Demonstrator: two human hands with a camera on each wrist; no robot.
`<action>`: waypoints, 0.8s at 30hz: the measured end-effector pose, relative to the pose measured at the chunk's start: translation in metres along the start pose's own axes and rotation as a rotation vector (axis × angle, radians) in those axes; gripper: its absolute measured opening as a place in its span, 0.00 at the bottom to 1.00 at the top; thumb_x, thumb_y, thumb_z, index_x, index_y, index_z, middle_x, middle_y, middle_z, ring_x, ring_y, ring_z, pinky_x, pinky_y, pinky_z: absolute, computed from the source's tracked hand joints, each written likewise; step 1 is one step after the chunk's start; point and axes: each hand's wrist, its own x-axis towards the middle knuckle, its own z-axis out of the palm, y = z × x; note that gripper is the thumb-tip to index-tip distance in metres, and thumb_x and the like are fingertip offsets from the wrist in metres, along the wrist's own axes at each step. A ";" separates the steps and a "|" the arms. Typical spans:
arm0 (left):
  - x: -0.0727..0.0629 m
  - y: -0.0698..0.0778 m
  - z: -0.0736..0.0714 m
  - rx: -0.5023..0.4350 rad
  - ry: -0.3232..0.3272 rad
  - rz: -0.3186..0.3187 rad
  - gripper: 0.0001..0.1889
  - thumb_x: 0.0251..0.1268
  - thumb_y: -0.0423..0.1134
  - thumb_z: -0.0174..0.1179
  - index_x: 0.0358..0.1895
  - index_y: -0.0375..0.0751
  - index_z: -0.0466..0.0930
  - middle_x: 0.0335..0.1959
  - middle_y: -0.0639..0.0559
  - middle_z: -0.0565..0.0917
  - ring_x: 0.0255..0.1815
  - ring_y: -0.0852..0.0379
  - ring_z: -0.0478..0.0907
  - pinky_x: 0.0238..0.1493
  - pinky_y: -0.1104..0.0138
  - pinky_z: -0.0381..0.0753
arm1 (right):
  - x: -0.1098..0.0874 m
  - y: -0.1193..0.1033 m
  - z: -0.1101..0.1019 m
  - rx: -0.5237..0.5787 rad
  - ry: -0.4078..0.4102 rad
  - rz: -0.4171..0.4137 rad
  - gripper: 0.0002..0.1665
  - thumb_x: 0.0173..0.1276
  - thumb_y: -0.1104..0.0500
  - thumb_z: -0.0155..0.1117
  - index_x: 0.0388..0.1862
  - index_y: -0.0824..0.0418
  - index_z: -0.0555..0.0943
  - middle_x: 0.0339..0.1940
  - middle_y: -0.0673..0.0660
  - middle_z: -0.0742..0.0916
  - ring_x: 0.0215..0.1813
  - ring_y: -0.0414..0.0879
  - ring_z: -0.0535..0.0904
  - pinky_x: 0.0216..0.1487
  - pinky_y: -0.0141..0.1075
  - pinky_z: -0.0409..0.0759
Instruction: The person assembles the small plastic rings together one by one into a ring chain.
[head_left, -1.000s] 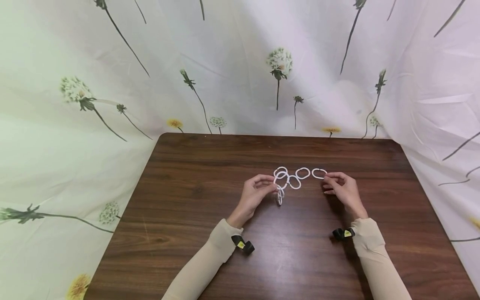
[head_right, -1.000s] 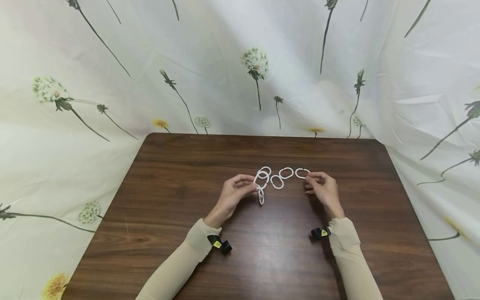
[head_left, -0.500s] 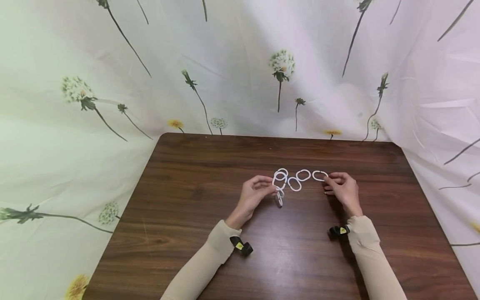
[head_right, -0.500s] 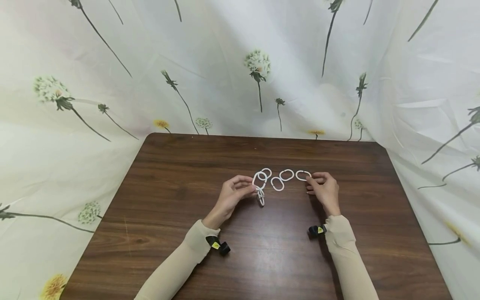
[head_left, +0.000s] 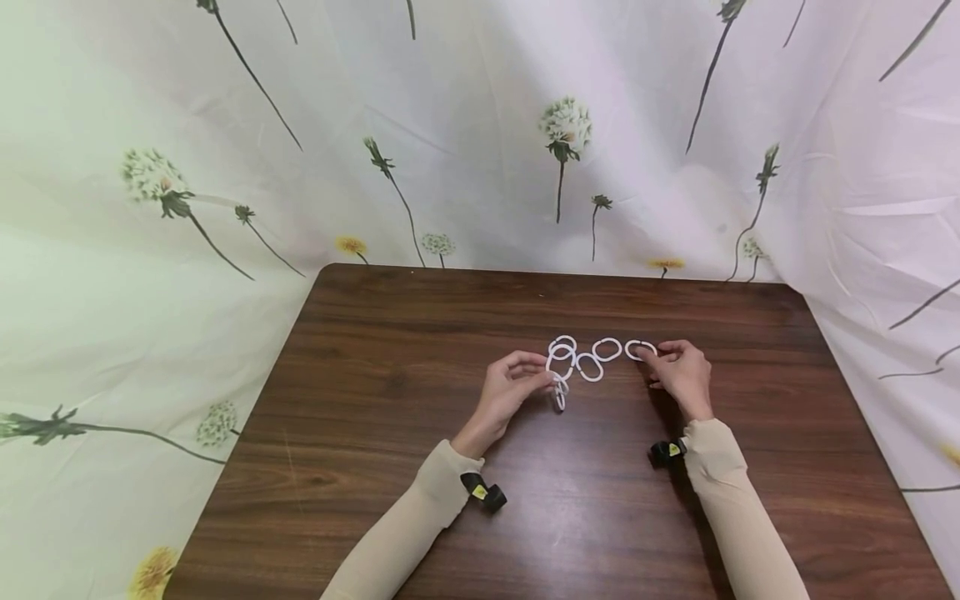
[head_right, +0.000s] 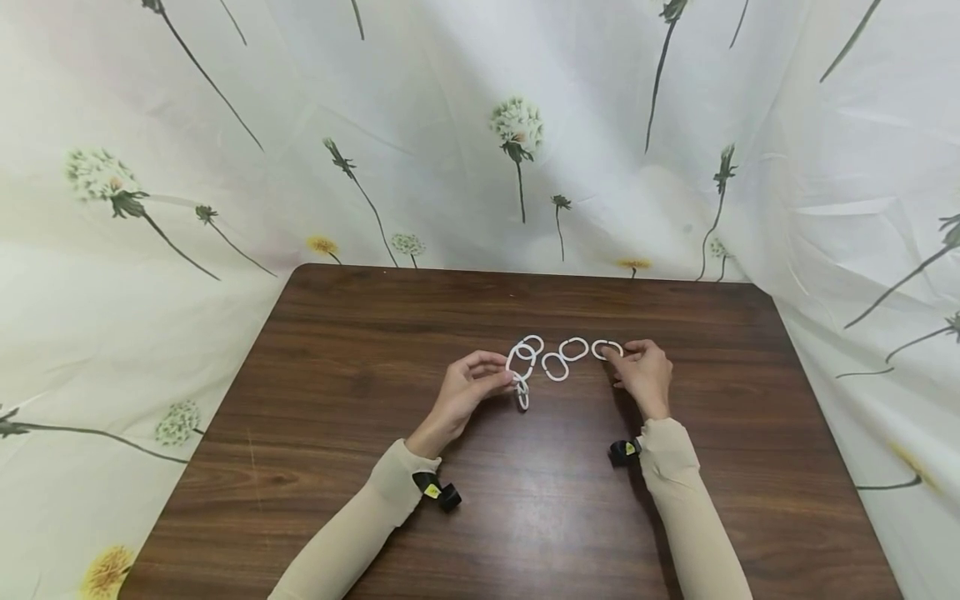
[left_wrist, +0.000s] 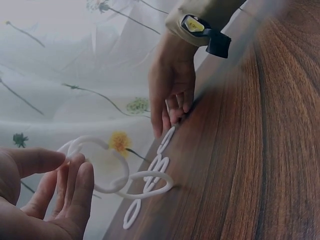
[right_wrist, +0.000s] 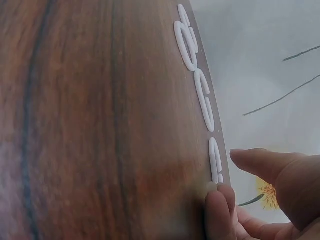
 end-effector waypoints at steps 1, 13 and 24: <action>0.000 0.000 0.000 -0.001 -0.001 0.000 0.16 0.63 0.21 0.67 0.54 0.21 0.79 0.33 0.53 0.87 0.34 0.58 0.89 0.50 0.59 0.93 | 0.000 -0.001 0.000 -0.024 0.008 -0.001 0.36 0.64 0.44 0.78 0.58 0.69 0.79 0.30 0.54 0.90 0.19 0.34 0.84 0.25 0.32 0.88; -0.004 0.001 0.001 0.006 0.016 -0.017 0.16 0.63 0.21 0.67 0.53 0.21 0.79 0.32 0.53 0.87 0.33 0.60 0.88 0.50 0.59 0.93 | 0.001 -0.010 0.007 -0.334 0.077 0.098 0.43 0.56 0.25 0.74 0.54 0.58 0.82 0.38 0.61 0.91 0.47 0.64 0.85 0.40 0.52 0.82; -0.004 0.001 0.002 -0.013 -0.011 -0.028 0.17 0.63 0.21 0.67 0.54 0.21 0.78 0.33 0.53 0.86 0.34 0.60 0.88 0.49 0.60 0.93 | 0.002 -0.012 0.012 -0.369 0.090 0.105 0.44 0.55 0.26 0.76 0.53 0.59 0.81 0.54 0.67 0.87 0.55 0.69 0.82 0.44 0.57 0.82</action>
